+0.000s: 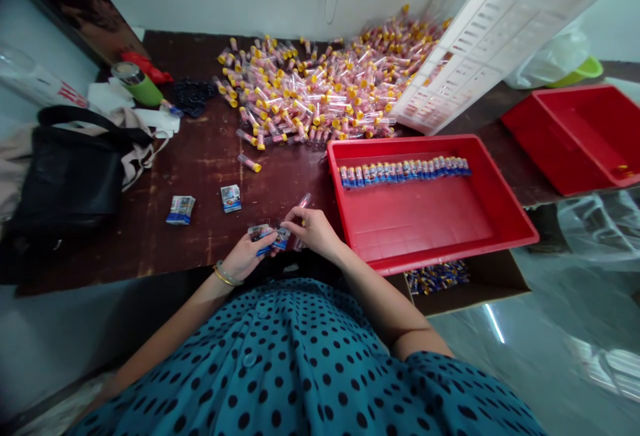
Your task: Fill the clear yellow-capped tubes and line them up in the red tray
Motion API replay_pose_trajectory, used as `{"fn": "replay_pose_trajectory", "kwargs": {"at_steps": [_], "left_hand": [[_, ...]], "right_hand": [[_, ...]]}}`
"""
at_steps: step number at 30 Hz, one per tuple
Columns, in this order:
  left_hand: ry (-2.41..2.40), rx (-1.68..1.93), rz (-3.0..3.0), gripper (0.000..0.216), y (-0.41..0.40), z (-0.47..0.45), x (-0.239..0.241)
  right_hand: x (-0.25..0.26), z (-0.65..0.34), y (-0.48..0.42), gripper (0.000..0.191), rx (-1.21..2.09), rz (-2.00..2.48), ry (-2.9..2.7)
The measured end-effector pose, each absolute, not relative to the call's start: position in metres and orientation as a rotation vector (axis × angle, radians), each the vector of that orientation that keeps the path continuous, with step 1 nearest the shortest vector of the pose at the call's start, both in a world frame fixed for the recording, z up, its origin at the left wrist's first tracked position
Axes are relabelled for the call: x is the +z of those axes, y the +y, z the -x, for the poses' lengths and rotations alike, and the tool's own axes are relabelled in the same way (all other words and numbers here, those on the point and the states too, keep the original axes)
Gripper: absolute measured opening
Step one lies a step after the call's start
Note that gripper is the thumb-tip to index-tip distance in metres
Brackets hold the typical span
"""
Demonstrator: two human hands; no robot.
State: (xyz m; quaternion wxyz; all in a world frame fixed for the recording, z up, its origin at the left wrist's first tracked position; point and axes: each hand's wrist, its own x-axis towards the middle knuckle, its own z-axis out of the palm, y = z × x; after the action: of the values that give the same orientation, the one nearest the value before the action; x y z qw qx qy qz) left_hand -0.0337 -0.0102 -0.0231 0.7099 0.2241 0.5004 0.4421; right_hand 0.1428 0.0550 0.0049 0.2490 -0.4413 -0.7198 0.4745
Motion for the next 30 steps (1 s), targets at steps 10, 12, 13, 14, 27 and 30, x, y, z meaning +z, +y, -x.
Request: {"fn": "replay_pose_trajectory", "kwargs": {"at_steps": [10,12,13,14,27,30], "left_hand": [[1.139,0.969,-0.541,0.029,-0.011,0.042,-0.025],[1.146,0.983,-0.534,0.029,-0.011,0.045,-0.025],[1.152,0.986,-0.539,0.029,-0.011,0.047,-0.025],[1.162,0.99,-0.545,0.03,-0.011,0.049,-0.025],[1.106,0.943,-0.662,0.03,-0.009,0.052,-0.015],[1.078,0.917,-0.637,0.03,-0.011,0.048,-0.012]], "right_hand": [[0.008,-0.15,0.06,0.026,1.917,1.069,-1.275],[0.015,-0.159,0.065,0.029,1.993,0.963,-1.181],[0.018,-0.164,0.067,0.031,1.996,0.932,-1.163],[0.021,-0.167,0.069,0.032,1.981,0.918,-1.157],[0.045,-0.163,0.081,0.035,1.634,0.972,-1.731],[0.044,-0.161,0.077,0.036,1.615,0.961,-1.832]]}}
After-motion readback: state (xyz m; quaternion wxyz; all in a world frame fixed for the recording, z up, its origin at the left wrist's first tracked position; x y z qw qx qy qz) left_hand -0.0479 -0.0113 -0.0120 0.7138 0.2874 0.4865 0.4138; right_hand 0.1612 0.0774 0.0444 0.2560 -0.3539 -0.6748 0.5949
